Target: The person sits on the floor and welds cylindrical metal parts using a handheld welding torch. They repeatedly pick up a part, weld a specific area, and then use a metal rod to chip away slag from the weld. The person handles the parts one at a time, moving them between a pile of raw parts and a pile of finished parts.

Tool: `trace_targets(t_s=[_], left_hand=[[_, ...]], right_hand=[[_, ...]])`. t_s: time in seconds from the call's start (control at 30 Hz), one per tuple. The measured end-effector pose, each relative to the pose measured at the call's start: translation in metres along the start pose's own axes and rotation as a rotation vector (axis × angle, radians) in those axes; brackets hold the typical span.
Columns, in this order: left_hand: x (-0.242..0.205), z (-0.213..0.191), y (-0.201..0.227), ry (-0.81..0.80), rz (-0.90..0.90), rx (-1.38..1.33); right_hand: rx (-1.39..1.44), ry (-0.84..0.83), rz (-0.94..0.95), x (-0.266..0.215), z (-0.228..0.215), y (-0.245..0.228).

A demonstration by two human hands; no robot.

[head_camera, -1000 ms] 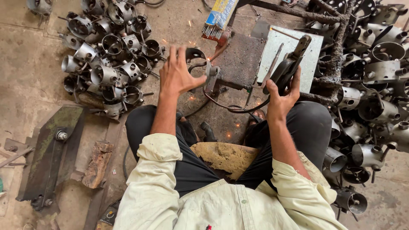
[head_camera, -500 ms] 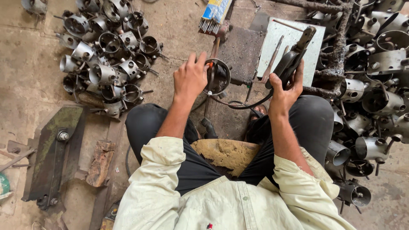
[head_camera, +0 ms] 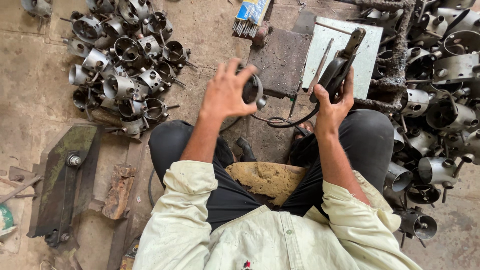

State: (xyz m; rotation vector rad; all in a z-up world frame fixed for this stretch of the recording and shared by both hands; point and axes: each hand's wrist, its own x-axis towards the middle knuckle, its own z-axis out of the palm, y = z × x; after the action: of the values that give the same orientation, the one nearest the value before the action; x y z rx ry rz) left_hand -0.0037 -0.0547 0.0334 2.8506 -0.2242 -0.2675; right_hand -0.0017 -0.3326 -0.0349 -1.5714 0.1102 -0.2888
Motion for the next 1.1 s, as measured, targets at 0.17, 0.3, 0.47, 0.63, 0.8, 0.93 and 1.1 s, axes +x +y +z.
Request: trace_targets(t_s=[0.17,0.3,0.47,0.63,0.8,0.93,1.1], left_hand=[[0.004,0.009,-0.032,0.043,-0.551,-0.33],[0.017,0.033,-0.051,0.205,-0.645,-0.262],[0.024,0.051,-0.063,0.133,-0.7,-0.349],[0.025,0.045,-0.071,-0.005,-0.671,-0.473],[0.022,0.041,-0.091,-0.145,-0.496,-0.661],[0.019,0.048,-0.101,-0.064,-0.39,-0.712],[0.019,0.055,-0.105,-0.029,-0.357,-0.666]], right_hand=[[-0.025,-0.007,0.007,-0.004,0.005,-0.001],[-0.038,-0.059,0.03,-0.014,0.009,-0.003],[-0.13,-0.185,-0.122,-0.032,0.009,-0.005],[-0.242,-0.416,-0.427,-0.041,0.008,-0.009],[-0.436,-0.511,-0.435,-0.04,0.012,-0.008],[-0.497,-0.561,-0.481,-0.039,0.018,-0.009],[-0.563,-0.528,-0.444,-0.044,0.021,-0.017]])
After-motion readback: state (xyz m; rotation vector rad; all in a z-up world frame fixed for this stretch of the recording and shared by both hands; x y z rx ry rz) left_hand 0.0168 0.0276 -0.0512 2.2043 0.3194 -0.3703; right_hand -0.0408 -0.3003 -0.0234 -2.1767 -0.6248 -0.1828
